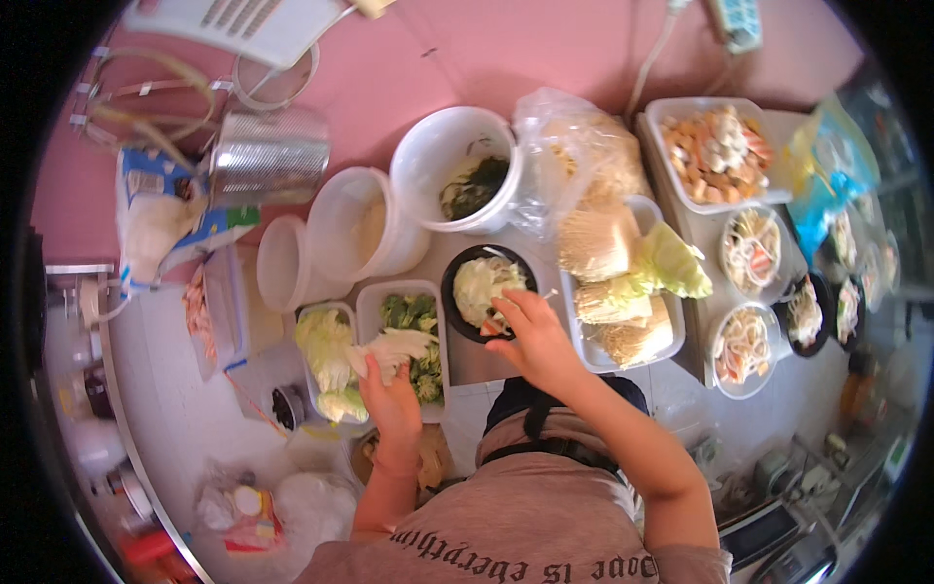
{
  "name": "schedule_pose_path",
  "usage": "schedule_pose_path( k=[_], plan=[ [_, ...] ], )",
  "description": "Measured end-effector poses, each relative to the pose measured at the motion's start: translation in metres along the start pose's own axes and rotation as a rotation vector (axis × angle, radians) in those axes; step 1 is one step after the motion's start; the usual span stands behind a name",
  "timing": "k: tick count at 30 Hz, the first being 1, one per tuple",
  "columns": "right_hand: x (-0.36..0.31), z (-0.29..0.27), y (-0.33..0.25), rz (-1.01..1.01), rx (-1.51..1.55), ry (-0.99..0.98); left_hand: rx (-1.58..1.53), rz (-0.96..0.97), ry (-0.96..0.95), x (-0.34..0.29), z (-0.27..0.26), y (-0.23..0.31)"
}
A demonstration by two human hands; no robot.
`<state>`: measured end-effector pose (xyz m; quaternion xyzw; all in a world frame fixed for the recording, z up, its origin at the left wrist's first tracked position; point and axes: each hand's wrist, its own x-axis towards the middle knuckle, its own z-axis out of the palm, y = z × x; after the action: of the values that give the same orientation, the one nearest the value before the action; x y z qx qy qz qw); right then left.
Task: The person assembles multiple noodle bowls by hand, adding noodles, crab sticks, and cabbage leaves into black bowls on a countertop. The person handles containers of ingredients and arranges the bowls in rows.
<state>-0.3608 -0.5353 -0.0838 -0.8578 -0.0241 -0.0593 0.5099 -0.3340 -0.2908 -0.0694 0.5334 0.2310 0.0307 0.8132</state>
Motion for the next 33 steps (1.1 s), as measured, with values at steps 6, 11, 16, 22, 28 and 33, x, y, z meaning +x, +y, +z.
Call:
schedule_pose_path(
  k=[6,11,16,22,28,33],
  plan=[
    [-0.109,-0.035,0.0,0.609,1.063,0.278,0.546,-0.276,-0.902,-0.065,0.082,-0.051],
    [-0.231,-0.041,0.028,0.749,1.154,1.001,0.728,0.293,-1.497,-0.048,0.154,-0.091],
    [-0.377,0.041,0.06,1.0,1.093,1.887,1.052,0.79,-1.424,-0.03,0.235,-0.128],
    [-0.613,0.147,0.063,0.685,1.267,2.572,1.082,0.902,-1.722,-0.001,0.304,-0.165],
    [-0.435,0.002,0.087,1.026,1.046,1.698,1.298,0.7,-2.159,-0.01,0.37,-0.155],
    [-0.221,-0.082,0.076,0.658,0.74,0.968,1.151,0.395,-1.986,-0.027,0.373,-0.136]
  ],
)
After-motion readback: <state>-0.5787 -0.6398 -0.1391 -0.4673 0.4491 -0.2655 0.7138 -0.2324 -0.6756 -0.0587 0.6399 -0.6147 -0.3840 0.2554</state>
